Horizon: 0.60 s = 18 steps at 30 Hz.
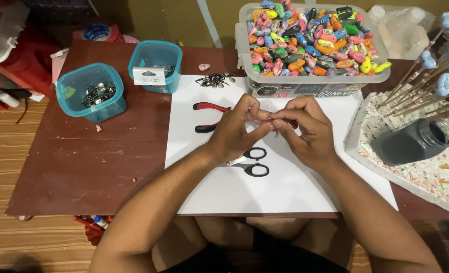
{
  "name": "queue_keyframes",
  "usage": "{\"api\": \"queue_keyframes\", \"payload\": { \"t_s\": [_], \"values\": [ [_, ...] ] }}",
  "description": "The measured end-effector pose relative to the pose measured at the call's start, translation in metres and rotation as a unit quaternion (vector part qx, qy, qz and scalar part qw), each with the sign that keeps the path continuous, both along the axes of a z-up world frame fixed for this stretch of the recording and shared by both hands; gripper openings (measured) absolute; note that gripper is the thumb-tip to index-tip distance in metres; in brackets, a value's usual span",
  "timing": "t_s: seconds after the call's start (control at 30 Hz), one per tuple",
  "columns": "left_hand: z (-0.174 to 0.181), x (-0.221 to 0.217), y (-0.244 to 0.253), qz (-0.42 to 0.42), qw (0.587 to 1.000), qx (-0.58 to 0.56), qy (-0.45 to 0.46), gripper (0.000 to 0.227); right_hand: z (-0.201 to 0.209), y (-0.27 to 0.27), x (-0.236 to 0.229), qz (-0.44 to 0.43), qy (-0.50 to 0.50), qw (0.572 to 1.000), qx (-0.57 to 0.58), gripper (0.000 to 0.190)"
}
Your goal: Assembling small fishing lures by threading colorful beads onto wire and using pliers to bend the wire.
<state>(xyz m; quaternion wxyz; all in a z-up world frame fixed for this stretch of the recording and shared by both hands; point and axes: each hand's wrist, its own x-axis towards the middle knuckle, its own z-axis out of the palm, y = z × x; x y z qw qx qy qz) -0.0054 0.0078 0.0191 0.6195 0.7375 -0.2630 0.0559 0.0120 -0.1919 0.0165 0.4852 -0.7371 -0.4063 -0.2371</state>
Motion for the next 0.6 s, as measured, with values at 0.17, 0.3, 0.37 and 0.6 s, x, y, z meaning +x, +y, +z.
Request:
{"api": "queue_keyframes", "payload": {
  "t_s": [0.17,0.3,0.37,0.6],
  "values": [
    [-0.008,0.005,-0.001,0.023,0.999,0.033,0.007,0.031,-0.008,-0.005,0.003,0.031,0.047,0.998,0.022,0.011],
    [-0.017,0.011,-0.001,0.03,0.997,0.069,0.0,0.031,-0.017,-0.016,0.008,0.057,0.032,0.993,0.096,0.01],
    [-0.013,0.011,0.002,0.035,0.996,0.083,0.0,0.03,-0.012,-0.024,0.015,0.059,-0.001,0.99,0.129,0.011],
    [-0.015,0.013,0.003,0.065,0.995,0.072,0.01,0.032,0.001,-0.035,0.007,-0.014,-0.046,0.993,0.111,0.016]
  ]
}}
